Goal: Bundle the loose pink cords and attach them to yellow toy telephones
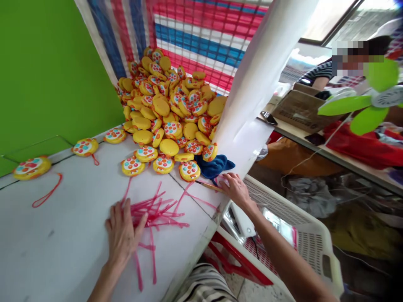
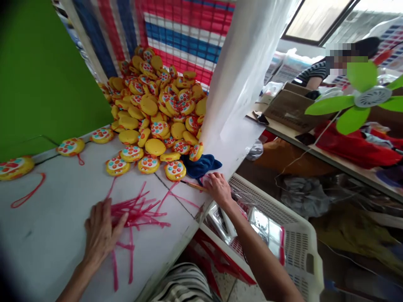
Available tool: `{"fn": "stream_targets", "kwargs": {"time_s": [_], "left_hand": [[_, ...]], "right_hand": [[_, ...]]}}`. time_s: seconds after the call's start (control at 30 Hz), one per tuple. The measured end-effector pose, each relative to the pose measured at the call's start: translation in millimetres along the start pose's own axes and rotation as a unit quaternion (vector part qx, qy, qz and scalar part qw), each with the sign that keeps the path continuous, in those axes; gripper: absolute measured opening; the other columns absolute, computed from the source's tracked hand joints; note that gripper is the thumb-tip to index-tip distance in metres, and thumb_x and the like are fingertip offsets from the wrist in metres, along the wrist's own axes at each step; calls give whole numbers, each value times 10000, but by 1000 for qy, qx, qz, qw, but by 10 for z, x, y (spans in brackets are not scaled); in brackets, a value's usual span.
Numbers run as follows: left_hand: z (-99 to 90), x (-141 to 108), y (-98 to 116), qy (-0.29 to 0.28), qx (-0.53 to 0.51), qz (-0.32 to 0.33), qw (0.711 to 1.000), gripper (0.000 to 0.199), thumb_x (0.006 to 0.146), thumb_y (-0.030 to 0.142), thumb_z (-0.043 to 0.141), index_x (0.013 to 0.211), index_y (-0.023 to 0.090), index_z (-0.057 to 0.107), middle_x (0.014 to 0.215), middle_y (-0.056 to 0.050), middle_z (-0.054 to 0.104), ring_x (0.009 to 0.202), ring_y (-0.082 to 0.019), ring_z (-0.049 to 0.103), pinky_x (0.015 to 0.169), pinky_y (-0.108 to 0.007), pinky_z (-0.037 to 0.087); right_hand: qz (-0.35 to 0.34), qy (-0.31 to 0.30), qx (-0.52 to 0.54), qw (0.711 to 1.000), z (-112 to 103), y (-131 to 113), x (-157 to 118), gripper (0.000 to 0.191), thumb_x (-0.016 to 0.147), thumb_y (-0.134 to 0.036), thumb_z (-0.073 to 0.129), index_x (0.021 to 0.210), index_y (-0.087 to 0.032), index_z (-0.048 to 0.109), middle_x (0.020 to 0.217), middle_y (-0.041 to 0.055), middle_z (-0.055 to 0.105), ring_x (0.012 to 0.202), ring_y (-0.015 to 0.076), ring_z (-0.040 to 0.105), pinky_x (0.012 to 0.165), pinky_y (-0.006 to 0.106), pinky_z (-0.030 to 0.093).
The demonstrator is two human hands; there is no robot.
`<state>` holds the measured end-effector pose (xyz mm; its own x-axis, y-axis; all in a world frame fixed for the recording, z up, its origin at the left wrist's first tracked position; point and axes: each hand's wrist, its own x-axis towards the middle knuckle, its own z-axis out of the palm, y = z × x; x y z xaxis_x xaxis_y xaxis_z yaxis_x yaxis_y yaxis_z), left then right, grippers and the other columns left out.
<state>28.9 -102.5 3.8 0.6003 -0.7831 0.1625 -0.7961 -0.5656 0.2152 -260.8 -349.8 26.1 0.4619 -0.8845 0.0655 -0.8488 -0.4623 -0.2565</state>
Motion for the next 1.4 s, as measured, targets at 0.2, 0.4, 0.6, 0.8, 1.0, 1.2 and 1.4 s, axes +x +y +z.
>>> {"fn": "stream_targets", "kwargs": {"time_s": [0.2, 0.4, 0.6, 0.8, 1.0, 1.2, 1.4], "left_hand": [[133, -125, 391, 3, -33, 59, 998, 674, 871, 483, 413, 1388, 63, 311, 1397, -265, 337, 1326, -383, 272, 1000, -565, 327], [163, -90, 777, -11, -44, 107, 993, 734, 841, 514, 478, 1399, 67, 307, 1408, -261, 328, 1329, -406, 254, 999, -587, 316], [153, -95, 908, -27, -28, 126, 991, 690, 853, 490, 472, 1407, 109, 319, 1430, -229, 319, 1334, -404, 251, 1001, -578, 323], [155, -253, 767, -11, -17, 121, 992, 623, 858, 468, 465, 1342, 78, 423, 1413, -228, 355, 1329, -389, 272, 998, -568, 339], [114, -412, 605, -20, -8, 123, 992, 631, 854, 494, 452, 1337, 88, 433, 1419, -224, 346, 1329, -386, 272, 981, -565, 360], [61, -483, 527, -20, -14, 110, 994, 680, 846, 536, 440, 1353, 84, 410, 1427, -245, 314, 1327, -383, 273, 975, -562, 364], [11, -602, 450, -24, -1, 110, 994, 709, 843, 560, 434, 1364, 81, 391, 1424, -237, 327, 1320, -382, 291, 970, -552, 371]], "right_hand": [[-19, -19, 16, 999, 27, -6, 76, 230, 876, -272, 441, 786, -173, 628, 849, 57, 607, 842, 172, 558, 754, 269, 415], [-33, -45, 34, 998, -193, -185, -42, 279, 922, -331, 383, 828, -185, 601, 769, 36, 635, 701, 147, 570, 656, 238, 381], [-13, -91, 20, 996, -73, -150, -29, 215, 875, -277, 448, 857, -185, 641, 812, 51, 658, 777, 174, 597, 650, 239, 373], [-34, -96, 35, 994, -20, -89, 26, 198, 851, -245, 456, 704, -175, 569, 720, 34, 611, 683, 147, 571, 634, 229, 383], [-55, -53, 79, 994, -212, -285, -44, 267, 931, -325, 329, 835, -172, 524, 723, 52, 619, 660, 160, 581, 636, 244, 399], [-176, -114, 81, 974, -19, -744, -95, 286, 920, -300, 400, 1139, -180, 539, 920, 70, 677, 785, 177, 630, 647, 241, 409], [-226, -145, 14, 963, 188, -919, -158, 175, 891, -150, 406, 888, -137, 580, 794, 70, 628, 635, 139, 554, 551, 230, 329]]}}
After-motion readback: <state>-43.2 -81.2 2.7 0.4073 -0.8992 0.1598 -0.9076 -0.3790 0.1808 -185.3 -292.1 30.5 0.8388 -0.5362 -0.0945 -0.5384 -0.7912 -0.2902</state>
